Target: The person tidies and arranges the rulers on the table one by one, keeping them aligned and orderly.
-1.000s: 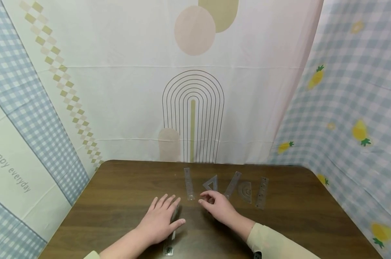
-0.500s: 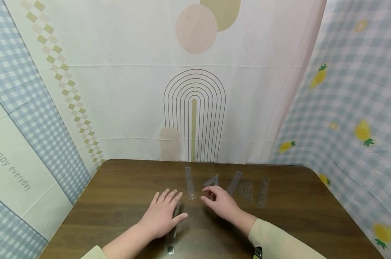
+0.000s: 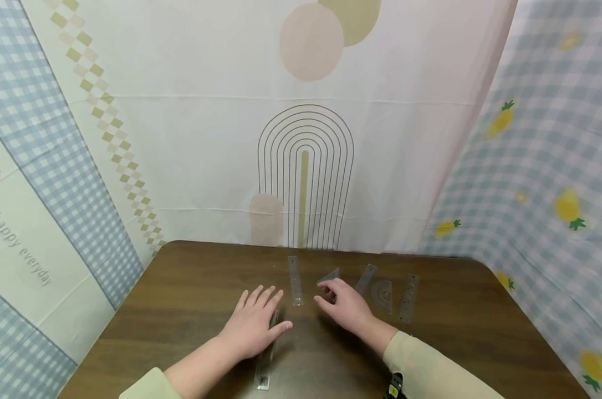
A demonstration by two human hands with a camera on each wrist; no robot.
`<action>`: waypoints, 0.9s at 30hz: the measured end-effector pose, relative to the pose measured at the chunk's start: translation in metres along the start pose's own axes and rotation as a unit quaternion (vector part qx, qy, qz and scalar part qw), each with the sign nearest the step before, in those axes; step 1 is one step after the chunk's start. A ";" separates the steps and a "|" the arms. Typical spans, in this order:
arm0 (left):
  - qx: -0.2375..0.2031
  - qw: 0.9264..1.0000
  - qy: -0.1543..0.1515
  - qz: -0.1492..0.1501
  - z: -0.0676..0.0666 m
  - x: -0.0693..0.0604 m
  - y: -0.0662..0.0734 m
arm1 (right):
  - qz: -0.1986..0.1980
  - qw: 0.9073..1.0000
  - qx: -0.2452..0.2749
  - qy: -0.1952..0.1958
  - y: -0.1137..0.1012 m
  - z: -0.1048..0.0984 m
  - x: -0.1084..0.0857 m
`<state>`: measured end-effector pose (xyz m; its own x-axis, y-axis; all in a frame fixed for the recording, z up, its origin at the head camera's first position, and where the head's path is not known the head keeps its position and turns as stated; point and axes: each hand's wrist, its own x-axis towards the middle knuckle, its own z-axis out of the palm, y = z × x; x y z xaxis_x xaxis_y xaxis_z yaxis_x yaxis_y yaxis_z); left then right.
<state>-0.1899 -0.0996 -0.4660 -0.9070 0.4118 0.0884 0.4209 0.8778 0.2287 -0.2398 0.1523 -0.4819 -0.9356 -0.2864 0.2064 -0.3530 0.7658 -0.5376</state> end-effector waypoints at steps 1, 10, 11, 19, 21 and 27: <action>0.000 1.000 0.000 -0.002 0.000 0.001 0.000 | -0.001 1.000 -0.004 0.001 0.001 0.000 0.001; -0.003 1.000 0.013 -0.012 0.006 0.012 -0.008 | 0.003 1.000 -0.027 0.009 0.007 0.001 0.011; -0.004 1.000 0.015 -0.013 0.006 0.013 -0.009 | 0.002 1.000 -0.028 0.011 0.008 0.002 0.012; -0.008 0.999 0.003 -0.033 0.007 0.021 -0.014 | -0.015 0.998 -0.055 0.024 0.008 0.001 0.023; -0.008 0.999 -0.002 -0.037 0.008 0.023 -0.014 | -0.017 0.998 -0.063 0.022 0.008 0.001 0.025; -0.002 0.999 -0.018 -0.044 0.007 0.028 -0.010 | -0.019 0.996 -0.080 0.020 0.010 0.004 0.031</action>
<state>-0.2194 -0.0951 -0.4731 -0.9394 0.3412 0.0325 0.3388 0.9103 0.2378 -0.2726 0.1487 -0.4838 -0.9198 -0.2959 0.2576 -0.3794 0.8381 -0.3921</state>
